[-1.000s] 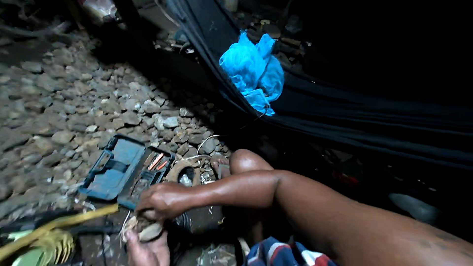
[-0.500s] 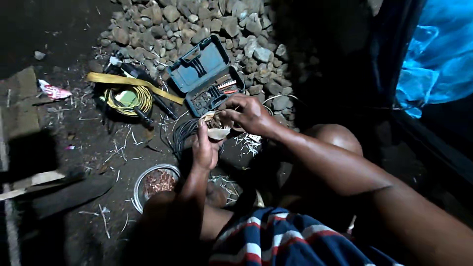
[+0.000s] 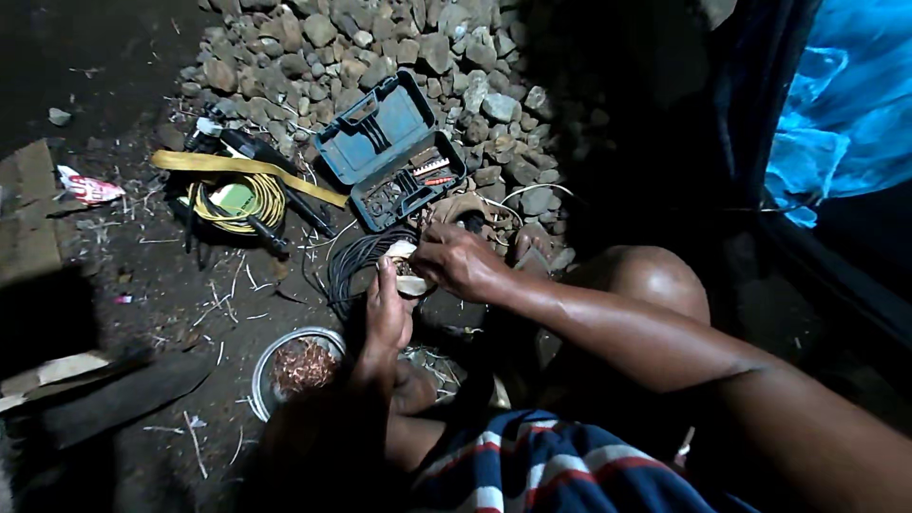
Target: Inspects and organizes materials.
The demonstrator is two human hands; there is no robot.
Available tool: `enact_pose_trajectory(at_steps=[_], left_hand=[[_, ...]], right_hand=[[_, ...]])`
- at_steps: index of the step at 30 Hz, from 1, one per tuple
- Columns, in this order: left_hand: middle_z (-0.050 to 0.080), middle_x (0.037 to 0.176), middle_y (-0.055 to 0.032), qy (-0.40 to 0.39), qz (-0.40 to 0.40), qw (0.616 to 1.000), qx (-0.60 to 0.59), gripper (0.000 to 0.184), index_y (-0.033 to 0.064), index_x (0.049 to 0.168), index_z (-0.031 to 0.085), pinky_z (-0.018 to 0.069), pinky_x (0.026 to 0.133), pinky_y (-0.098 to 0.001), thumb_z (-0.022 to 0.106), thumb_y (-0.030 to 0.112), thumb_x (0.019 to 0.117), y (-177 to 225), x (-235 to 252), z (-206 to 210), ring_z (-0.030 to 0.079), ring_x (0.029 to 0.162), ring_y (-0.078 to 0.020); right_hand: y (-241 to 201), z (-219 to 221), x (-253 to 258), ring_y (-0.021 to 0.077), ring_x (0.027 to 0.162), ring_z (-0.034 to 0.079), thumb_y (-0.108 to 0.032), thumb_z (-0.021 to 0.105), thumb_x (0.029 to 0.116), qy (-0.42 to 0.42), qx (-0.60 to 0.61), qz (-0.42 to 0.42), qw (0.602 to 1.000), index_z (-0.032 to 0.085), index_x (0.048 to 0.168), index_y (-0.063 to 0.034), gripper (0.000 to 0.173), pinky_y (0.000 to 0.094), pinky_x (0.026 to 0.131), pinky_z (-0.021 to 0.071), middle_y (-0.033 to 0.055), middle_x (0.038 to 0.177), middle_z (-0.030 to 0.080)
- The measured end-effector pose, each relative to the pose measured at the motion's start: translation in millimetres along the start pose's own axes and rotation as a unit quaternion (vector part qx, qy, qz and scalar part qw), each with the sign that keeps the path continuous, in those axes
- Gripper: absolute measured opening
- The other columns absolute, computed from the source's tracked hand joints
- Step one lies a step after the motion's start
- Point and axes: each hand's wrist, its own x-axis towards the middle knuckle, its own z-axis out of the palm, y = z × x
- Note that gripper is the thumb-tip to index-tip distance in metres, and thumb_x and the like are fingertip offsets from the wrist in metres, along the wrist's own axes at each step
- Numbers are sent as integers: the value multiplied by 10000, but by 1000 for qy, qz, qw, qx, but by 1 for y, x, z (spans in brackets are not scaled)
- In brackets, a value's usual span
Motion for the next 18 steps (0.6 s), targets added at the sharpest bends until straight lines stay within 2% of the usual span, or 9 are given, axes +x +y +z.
enact_pose_trajectory(at_steps=[3,7,11,15,18], left_hand=[[647,1303,-155,-8,-17,1000,0,550,130,1439,509,583,923,-560,312,512,1096,-4,-1,-4,664,1153,-316],[624,1314,-186,-29,-30,999,-23,552,98,1461,458,593,883,-588,340,494,1095,-9,-7,-7,666,1133,-347],[623,1314,-185,-33,-44,998,-24,497,109,1488,437,600,864,-570,358,421,1109,-13,-7,-11,673,1113,-342],[652,1190,-214,-68,-44,997,-19,458,29,1434,433,625,797,-514,565,235,1047,-12,-8,-14,702,980,-332],[673,1120,-201,-51,-25,998,-14,421,-4,1376,479,635,770,-487,611,173,1017,-7,-7,-14,714,931,-310]], right_hand=[[1,6,-2,224,977,653,-218,675,962,-10,7,-3,1000,762,1009,-174,109,426,798,588,64,1032,651],[2,8,2,236,956,654,-215,693,953,-23,20,41,999,762,1004,-185,91,458,779,587,75,1039,648],[6,20,2,249,935,661,-212,658,970,-34,6,31,999,761,1010,-182,114,465,733,589,90,1045,646],[9,22,5,228,862,669,-236,661,980,-84,26,44,995,757,1064,-189,136,454,697,598,81,1056,640],[8,18,8,175,885,674,-216,666,982,-62,87,36,994,764,1080,-162,149,401,760,604,56,1039,667]])
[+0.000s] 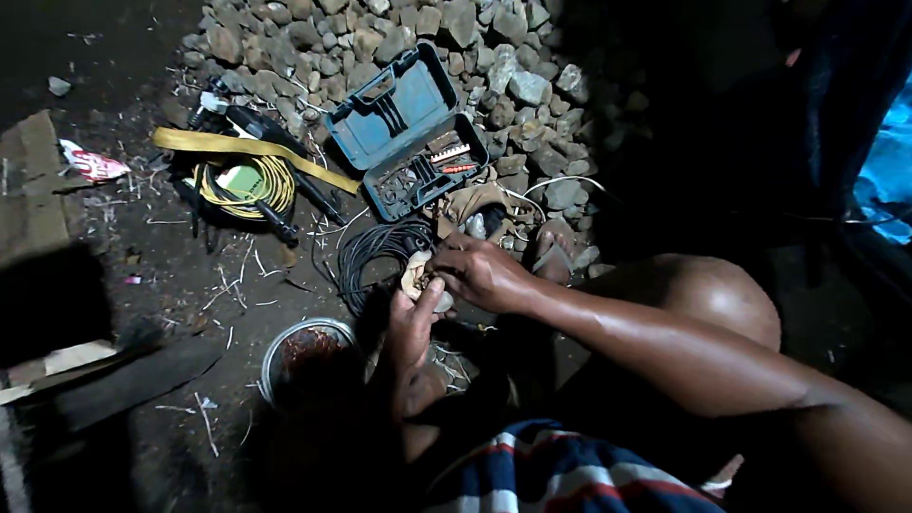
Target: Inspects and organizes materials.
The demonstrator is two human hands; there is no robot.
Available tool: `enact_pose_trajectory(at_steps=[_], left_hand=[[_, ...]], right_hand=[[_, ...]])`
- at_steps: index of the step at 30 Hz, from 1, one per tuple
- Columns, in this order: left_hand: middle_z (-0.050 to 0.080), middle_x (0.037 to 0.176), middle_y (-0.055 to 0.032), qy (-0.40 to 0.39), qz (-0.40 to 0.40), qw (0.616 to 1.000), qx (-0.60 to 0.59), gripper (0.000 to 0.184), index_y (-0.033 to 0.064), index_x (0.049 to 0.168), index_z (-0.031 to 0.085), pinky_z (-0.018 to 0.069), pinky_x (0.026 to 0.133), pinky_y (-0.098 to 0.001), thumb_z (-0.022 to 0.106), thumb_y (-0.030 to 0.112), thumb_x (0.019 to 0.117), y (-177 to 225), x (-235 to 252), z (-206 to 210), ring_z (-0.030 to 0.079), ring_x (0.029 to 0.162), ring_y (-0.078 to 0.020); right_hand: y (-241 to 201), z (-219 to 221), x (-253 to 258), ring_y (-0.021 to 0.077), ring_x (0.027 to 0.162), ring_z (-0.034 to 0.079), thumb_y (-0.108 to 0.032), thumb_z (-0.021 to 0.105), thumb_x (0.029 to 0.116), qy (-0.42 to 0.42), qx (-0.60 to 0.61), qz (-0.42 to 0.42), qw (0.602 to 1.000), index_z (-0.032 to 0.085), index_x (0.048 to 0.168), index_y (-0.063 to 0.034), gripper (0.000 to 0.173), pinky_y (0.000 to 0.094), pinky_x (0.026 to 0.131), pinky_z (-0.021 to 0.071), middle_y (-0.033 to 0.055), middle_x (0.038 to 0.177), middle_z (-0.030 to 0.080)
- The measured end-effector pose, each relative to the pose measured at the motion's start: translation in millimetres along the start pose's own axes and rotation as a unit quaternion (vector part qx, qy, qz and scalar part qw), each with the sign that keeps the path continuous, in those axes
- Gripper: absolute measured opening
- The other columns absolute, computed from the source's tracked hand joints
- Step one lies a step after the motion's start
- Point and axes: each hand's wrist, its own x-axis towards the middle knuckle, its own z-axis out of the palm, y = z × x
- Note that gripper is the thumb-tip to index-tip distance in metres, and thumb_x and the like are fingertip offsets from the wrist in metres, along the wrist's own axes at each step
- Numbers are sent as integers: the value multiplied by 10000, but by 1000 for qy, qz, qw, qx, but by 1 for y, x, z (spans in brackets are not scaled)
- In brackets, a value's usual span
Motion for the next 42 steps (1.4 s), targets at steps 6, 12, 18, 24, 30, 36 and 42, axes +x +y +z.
enact_pose_trajectory(at_steps=[6,12,18,24,30,36,42], left_hand=[[691,1101,-190,36,26,999,-21,334,-19,1321,516,643,754,-479,560,157,1041,9,3,-7,727,910,-296],[680,1148,-210,49,20,999,-10,407,-12,1401,486,645,742,-509,561,174,1047,5,6,-12,726,929,-332],[691,1125,-201,33,32,999,27,372,-40,1327,530,638,804,-515,584,182,1034,-1,7,-14,723,963,-313],[695,1175,-168,34,53,996,70,367,-14,1346,558,618,895,-471,586,161,1024,-6,10,-14,704,1056,-266],[707,1032,-150,120,-15,991,54,279,-6,1301,532,633,799,-470,501,131,1060,2,9,-6,724,908,-245],[653,1260,-183,224,-69,971,41,424,73,1438,478,625,829,-587,579,231,1057,-5,31,-25,707,1065,-337],[653,1309,-106,151,-25,964,215,488,139,1472,484,593,947,-467,579,366,1050,-19,79,-58,677,1132,-221]], right_hand=[[-9,-14,6,160,1045,675,-354,670,1001,-10,102,88,991,585,1409,-128,475,414,942,582,60,1214,674],[-4,-16,9,89,729,674,-370,620,1031,-95,132,133,978,709,1062,-143,245,346,719,603,-13,843,699],[-6,-15,6,107,708,687,-349,668,1001,-95,172,203,959,644,1027,-132,220,355,691,611,2,829,694],[-15,-10,-2,113,622,626,-288,686,971,-46,165,178,969,611,958,-128,177,344,589,560,1,735,633],[-11,-10,-5,150,832,687,-457,632,1009,-75,108,127,983,614,1297,-134,433,422,794,598,29,947,700],[-23,-14,-22,378,922,688,-501,493,1057,-281,-137,79,947,576,1386,-128,504,577,776,559,162,1069,683],[-22,-34,-29,438,995,662,-437,492,1066,-412,-137,68,898,577,1340,-103,440,632,810,532,211,1115,651]])
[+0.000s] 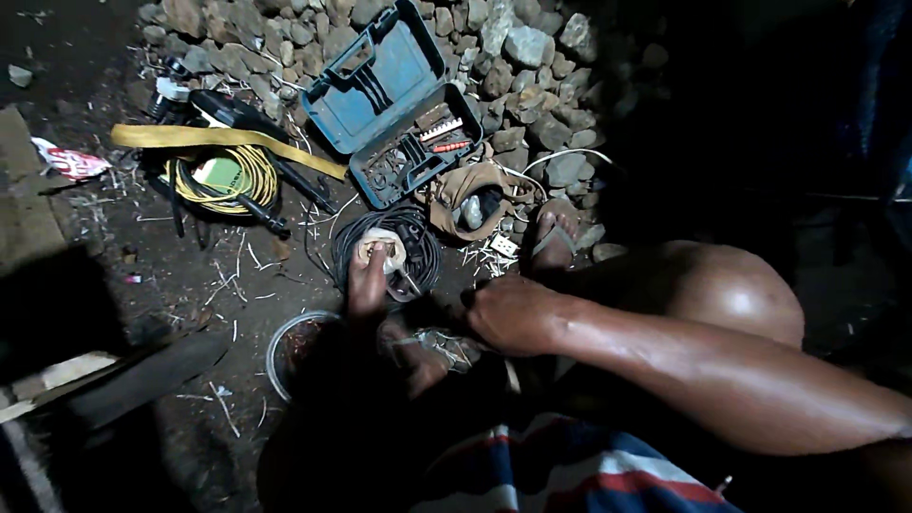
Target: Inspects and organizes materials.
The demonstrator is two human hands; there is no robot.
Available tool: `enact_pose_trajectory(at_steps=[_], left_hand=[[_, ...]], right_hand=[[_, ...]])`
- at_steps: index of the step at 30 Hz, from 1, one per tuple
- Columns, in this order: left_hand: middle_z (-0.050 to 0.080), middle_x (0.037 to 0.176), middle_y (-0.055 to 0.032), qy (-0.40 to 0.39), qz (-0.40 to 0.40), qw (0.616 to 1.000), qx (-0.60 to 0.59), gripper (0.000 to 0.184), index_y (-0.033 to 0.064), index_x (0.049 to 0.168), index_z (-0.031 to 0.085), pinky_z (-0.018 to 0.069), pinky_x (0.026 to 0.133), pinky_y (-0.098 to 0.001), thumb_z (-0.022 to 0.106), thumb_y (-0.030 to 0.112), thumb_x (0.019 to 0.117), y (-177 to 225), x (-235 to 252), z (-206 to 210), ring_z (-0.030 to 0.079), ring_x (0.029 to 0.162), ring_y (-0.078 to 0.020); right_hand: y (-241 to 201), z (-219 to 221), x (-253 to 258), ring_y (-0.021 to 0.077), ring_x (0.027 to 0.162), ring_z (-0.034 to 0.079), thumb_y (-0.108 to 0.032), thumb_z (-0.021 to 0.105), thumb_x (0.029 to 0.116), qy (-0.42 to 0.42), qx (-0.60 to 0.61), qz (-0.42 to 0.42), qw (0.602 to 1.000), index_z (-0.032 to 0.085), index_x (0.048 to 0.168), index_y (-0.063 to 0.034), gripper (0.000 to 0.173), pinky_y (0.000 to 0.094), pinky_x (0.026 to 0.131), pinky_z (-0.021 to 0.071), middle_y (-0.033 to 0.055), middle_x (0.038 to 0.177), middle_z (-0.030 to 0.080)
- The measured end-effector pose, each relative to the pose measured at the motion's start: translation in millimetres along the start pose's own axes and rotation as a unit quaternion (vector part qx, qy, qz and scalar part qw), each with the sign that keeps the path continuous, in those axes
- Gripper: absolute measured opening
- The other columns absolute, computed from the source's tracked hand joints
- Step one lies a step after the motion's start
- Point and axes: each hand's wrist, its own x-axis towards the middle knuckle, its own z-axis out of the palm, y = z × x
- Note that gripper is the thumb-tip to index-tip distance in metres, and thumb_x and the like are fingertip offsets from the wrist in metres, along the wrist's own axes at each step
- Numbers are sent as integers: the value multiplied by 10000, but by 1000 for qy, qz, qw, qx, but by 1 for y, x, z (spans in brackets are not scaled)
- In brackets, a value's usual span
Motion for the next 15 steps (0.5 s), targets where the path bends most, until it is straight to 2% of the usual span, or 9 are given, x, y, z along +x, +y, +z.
enact_pose_trajectory(at_steps=[3,6,9,13,15], left_hand=[[605,1390,-112,-7,20,999,47,541,179,1523,433,565,956,-485,546,426,1055,3,54,12,643,1184,-242],[594,1376,-155,29,44,996,77,496,74,1486,457,538,986,-464,540,317,1061,8,126,36,615,1205,-237],[584,1389,-185,-1,82,984,157,450,15,1446,482,472,1098,-462,527,242,1060,5,186,54,578,1280,-251],[592,1396,-211,-40,92,940,325,430,27,1429,524,442,1126,-529,507,251,1062,5,251,76,562,1321,-323],[584,1392,-238,-51,96,910,399,404,24,1398,557,432,1120,-576,514,218,1046,8,272,87,548,1327,-379]], right_hand=[[4,-9,-6,436,1021,657,-393,474,1079,26,2,0,1000,572,1336,-87,411,617,818,536,210,1131,648],[10,-9,-11,429,974,662,-428,469,1077,53,20,-17,998,599,1270,-79,420,610,788,539,199,1093,649],[18,-6,-15,419,934,671,-402,481,1073,58,29,-17,998,604,1253,-91,380,594,735,545,189,1052,656],[28,-11,-20,422,897,670,-268,538,1039,57,53,-12,997,606,1234,-71,286,586,720,541,197,986,657],[34,-7,-22,390,859,676,-340,519,1050,96,67,-12,993,624,1215,-98,311,561,697,550,169,942,657]])
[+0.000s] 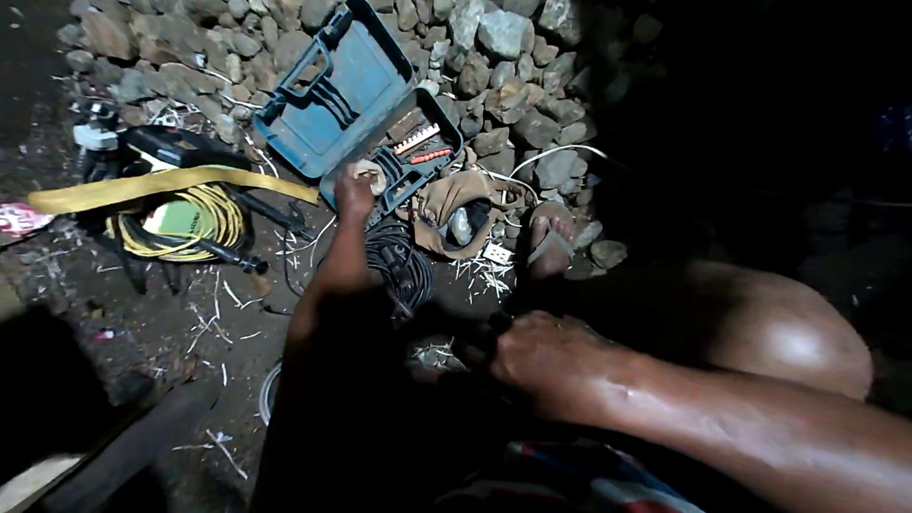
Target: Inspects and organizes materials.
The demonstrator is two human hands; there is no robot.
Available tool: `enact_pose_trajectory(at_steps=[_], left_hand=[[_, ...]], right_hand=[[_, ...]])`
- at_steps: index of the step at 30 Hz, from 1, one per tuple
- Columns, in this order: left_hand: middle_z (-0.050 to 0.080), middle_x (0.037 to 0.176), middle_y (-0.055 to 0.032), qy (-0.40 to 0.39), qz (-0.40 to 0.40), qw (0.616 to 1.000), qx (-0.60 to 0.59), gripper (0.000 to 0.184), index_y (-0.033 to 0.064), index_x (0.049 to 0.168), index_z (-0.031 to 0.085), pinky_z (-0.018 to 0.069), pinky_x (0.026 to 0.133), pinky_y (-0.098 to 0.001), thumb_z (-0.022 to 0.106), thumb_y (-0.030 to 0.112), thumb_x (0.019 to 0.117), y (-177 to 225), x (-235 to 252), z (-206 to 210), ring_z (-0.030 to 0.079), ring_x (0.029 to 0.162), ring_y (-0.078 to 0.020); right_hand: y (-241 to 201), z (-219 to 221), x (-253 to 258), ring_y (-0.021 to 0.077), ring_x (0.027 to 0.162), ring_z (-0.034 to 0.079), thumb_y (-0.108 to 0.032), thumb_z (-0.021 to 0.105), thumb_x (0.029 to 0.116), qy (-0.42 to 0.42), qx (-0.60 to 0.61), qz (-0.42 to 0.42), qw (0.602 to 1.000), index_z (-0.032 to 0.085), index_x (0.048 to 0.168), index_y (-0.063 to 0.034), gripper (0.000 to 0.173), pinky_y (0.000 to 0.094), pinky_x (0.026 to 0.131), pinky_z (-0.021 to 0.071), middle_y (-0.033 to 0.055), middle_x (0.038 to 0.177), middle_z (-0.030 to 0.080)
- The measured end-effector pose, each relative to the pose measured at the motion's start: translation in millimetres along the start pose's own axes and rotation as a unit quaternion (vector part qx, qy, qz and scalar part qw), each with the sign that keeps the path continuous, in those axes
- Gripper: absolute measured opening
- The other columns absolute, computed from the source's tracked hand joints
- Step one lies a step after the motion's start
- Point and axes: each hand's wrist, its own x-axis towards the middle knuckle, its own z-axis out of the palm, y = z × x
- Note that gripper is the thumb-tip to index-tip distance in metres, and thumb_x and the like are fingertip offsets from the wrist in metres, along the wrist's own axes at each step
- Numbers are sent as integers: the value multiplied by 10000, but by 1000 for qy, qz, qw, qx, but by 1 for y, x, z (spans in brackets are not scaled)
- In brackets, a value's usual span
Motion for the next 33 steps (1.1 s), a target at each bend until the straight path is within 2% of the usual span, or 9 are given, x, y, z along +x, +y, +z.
enact_pose_trajectory(at_steps=[4,8,12,16,19,22,25,28,33], left_hand=[[505,1469,-251,-54,10,995,87,432,38,1425,548,425,1114,-608,554,149,1008,12,26,11,501,1358,-423],[506,1473,-221,-3,40,998,43,532,100,1462,523,438,1118,-547,639,218,956,26,27,22,511,1357,-370],[486,1493,-235,58,132,989,32,519,29,1453,525,398,1156,-531,583,262,992,45,-27,32,457,1402,-381],[544,1463,-166,-49,201,969,132,527,111,1391,614,391,1073,-674,654,420,967,34,-100,79,449,1390,-418],[514,1494,-144,-66,166,967,183,485,133,1383,627,405,1082,-630,673,383,971,11,-115,109,427,1405,-407],[657,1313,-169,-42,80,994,67,342,54,1301,667,455,1093,-548,499,235,1063,16,-112,103,586,1276,-342],[699,1210,-152,-43,14,996,-83,330,110,1306,651,507,1007,-560,478,268,1073,37,-116,82,664,1149,-288],[689,1235,-148,-45,28,988,-143,322,85,1313,637,514,1019,-517,492,246,1074,47,-130,74,659,1160,-263],[656,1281,-166,-60,75,981,-171,335,115,1348,604,525,936,-549,480,285,1087,69,-192,44,648,1125,-329]], right_hand=[[5,-1,-2,326,833,684,-415,611,982,39,96,62,993,665,1075,-83,348,515,718,562,128,912,673],[7,-4,-3,324,861,683,-472,636,958,18,120,103,987,654,1105,-45,451,499,752,565,141,937,669],[10,-8,-7,318,811,677,-416,652,945,40,113,88,989,652,1050,-59,372,500,716,555,130,874,659],[10,-9,-10,340,865,672,-323,672,940,22,93,50,994,644,1100,-70,301,526,737,548,139,941,663],[7,-9,-10,363,880,668,-285,699,919,-2,63,17,998,641,1131,-86,297,544,727,538,150,964,662],[4,-8,-4,402,922,665,-215,599,995,-38,24,16,999,603,1220,-96,254,574,740,541,178,1002,655],[4,-11,3,425,977,658,-311,507,1064,-73,22,46,996,601,1259,-76,319,605,801,532,199,1061,653],[6,-10,8,426,1012,650,-356,527,1058,-80,35,70,994,618,1212,-60,346,620,812,527,202,1086,650],[13,-12,7,407,1026,662,-206,528,1051,-23,41,137,989,653,1209,-62,247,601,828,537,192,1089,672]])
